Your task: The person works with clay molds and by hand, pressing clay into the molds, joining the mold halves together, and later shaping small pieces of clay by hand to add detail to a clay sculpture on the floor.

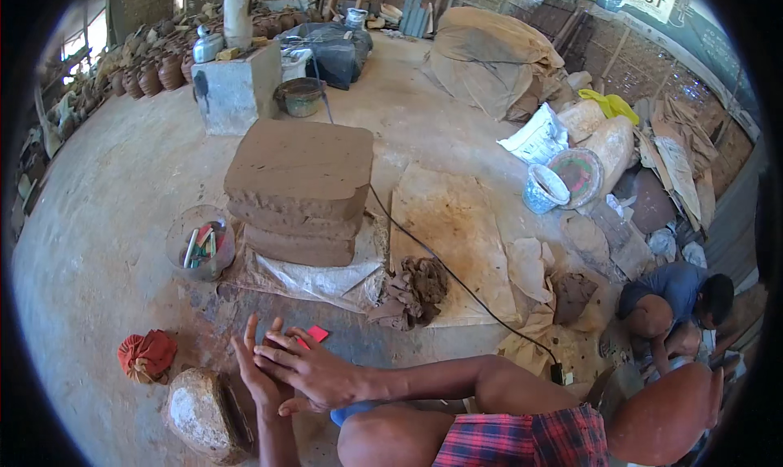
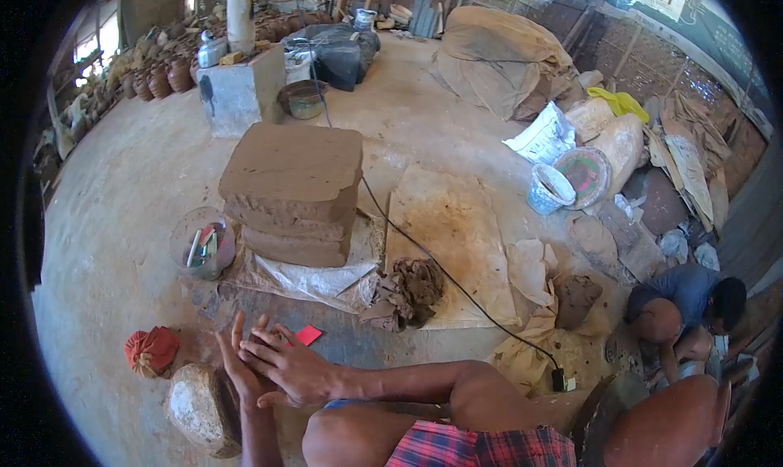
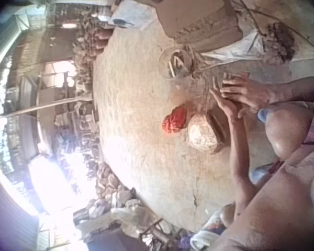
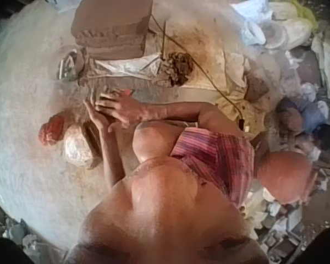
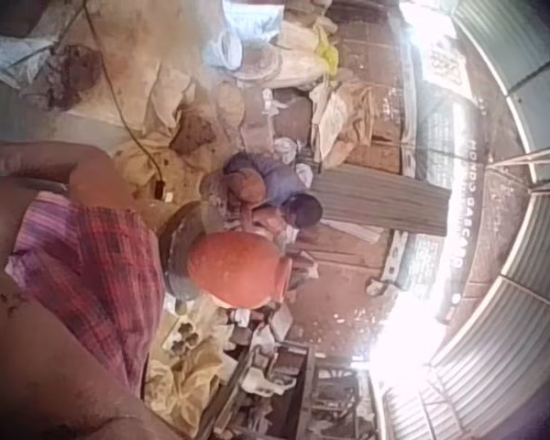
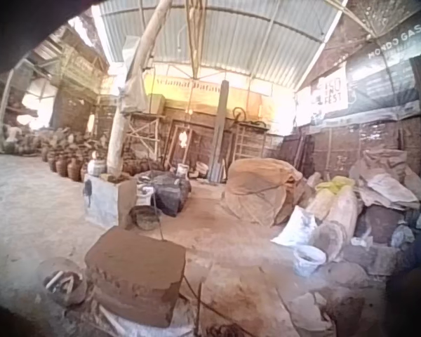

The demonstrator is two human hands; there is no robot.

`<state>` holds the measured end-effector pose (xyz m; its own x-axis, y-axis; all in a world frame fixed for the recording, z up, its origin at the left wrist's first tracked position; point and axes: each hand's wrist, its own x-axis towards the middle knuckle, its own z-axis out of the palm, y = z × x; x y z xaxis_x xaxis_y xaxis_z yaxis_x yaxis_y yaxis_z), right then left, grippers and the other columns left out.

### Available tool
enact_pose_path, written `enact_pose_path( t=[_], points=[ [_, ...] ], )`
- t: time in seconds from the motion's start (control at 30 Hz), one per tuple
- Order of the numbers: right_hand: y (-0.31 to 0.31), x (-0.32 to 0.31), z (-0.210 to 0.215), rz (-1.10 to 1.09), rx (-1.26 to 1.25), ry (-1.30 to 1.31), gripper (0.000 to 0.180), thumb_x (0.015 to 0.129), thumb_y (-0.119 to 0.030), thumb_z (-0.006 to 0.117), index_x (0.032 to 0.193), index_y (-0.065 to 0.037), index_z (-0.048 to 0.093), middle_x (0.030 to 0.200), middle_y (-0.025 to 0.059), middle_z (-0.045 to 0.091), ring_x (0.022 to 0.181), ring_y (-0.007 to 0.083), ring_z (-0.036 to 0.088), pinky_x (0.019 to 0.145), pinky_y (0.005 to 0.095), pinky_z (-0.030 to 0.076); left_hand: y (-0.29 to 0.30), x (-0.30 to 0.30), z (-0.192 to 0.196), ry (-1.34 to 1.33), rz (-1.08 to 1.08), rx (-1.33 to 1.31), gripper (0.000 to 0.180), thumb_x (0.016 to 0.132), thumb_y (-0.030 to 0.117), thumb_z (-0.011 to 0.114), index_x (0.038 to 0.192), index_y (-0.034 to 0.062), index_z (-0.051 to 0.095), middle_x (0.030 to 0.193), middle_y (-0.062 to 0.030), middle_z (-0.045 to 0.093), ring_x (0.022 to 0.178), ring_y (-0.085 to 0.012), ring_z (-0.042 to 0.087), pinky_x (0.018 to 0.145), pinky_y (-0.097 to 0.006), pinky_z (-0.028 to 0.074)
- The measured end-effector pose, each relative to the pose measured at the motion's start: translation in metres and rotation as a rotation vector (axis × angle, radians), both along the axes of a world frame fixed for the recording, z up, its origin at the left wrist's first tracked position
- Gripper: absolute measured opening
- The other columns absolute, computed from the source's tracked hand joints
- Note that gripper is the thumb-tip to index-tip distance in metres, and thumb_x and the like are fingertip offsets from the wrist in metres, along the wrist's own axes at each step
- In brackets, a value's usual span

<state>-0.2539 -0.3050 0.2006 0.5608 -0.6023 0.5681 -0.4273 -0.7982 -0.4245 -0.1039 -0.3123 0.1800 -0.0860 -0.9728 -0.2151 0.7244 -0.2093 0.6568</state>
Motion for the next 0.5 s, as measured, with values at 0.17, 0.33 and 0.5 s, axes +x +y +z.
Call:
enact_pose_path(
  t=[0.17, 0.33, 0.5],
  points=[
    [-0.032, -0.012, 0.010, 0.162, 0.089, 0.091, 0.058, 0.093, -0.059, 0.067, 0.101, -0.002, 0.074, 0.121, 0.0146, 0.064, 0.128, 0.0364, 0.054, 0.108, 0.0606, 0.038, 0.021, -0.041, -0.010, 0.199, 0.182, 0.187, 0.057, 0.110, 0.058, 0.042, 0.135, 0.0086, 0.057, 0.114, -0.0089, 0.070, 0.103, -0.0219, 0.071, 0.087, -0.038, 0.061],
    [-0.064, 0.001, -0.001, -0.099, 0.163, -0.226, 0.058, 0.102, -0.060, 0.054, 0.114, -0.006, 0.071, 0.133, 0.0161, 0.061, 0.135, 0.0392, 0.050, 0.112, 0.0528, 0.036, 0.026, -0.021, -0.043, 0.097, 0.077, 0.073, 0.073, 0.107, 0.067, 0.041, 0.152, 0.0093, 0.046, 0.144, -0.0120, 0.057, 0.132, -0.0277, 0.057, 0.112, -0.048, 0.047],
    [-0.035, 0.053, -0.054, 0.056, 0.327, -0.161, 0.091, 0.099, -0.075, 0.045, 0.162, -0.010, 0.037, 0.172, 0.0208, 0.023, 0.160, 0.0473, 0.011, 0.124, 0.0656, 0.014, 0.011, -0.022, -0.049, 0.175, 0.088, -0.190, 0.090, 0.102, 0.076, 0.035, 0.169, 0.0178, 0.018, 0.175, -0.0093, 0.019, 0.156, -0.0298, 0.029, 0.124, -0.053, 0.032]
  ],
)
